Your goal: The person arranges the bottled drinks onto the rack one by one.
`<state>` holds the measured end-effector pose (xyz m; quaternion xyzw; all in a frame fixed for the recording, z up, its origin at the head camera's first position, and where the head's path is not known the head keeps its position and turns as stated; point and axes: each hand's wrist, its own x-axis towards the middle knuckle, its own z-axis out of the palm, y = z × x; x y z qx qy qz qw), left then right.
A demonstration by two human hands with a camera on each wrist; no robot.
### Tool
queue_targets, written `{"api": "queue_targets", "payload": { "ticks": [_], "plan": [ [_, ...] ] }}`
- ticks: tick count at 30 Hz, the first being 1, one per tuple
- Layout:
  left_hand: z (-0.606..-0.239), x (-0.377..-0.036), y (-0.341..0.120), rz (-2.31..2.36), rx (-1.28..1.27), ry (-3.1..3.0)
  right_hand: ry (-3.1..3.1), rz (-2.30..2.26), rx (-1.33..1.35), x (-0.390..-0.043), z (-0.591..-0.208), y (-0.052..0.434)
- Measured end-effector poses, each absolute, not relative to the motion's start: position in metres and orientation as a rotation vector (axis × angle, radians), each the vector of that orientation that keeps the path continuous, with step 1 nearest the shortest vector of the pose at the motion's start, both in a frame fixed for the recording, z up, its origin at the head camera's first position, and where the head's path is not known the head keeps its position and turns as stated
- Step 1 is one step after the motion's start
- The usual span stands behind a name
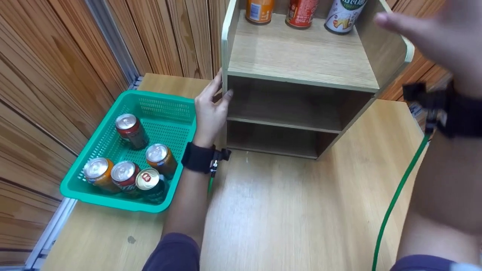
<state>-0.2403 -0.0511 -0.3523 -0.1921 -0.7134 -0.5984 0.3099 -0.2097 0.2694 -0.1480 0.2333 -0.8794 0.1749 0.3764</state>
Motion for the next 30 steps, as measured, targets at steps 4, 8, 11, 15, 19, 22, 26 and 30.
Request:
{"api": "queue_targets", "payload": {
  "ticks": [4,8,11,15,19,22,26,30],
  "plan": [
    [-0.353,-0.241,-0.050,-1.615,-0.512,-1.873,-2.136,0.438,0.582,-0.177,-0.163,0.263],
    [-0.354,-0.241,-0.050,-1.623,-0.497,-1.880,-2.079,0.549,0.476,-0.157,-0.188,0.264],
    [-0.354,-0.240,-0.050,-1.605,-0.489,-1.895,-2.001,0.656,0.399,-0.148,-0.212,0.265],
    [-0.355,-0.240,-0.050,-1.605,-0.480,-1.900,-1.957,0.805,0.341,-0.138,-0.241,0.266],
    [-0.360,-0.248,-0.050,-1.601,-0.481,-1.893,-1.945,0.985,0.314,-0.131,-0.268,0.270],
    [-0.370,-0.258,-0.052,-1.578,-0.479,-1.893,-1.939,1.087,0.288,-0.131,-0.291,0.275],
    [-0.379,-0.265,-0.052,-1.558,-0.478,-1.906,-1.937,1.203,0.214,-0.133,-0.315,0.283],
    [-0.381,-0.265,-0.052,-1.535,-0.474,-1.914,-1.949,1.251,0.153,-0.135,-0.331,0.289]
  ]
}}
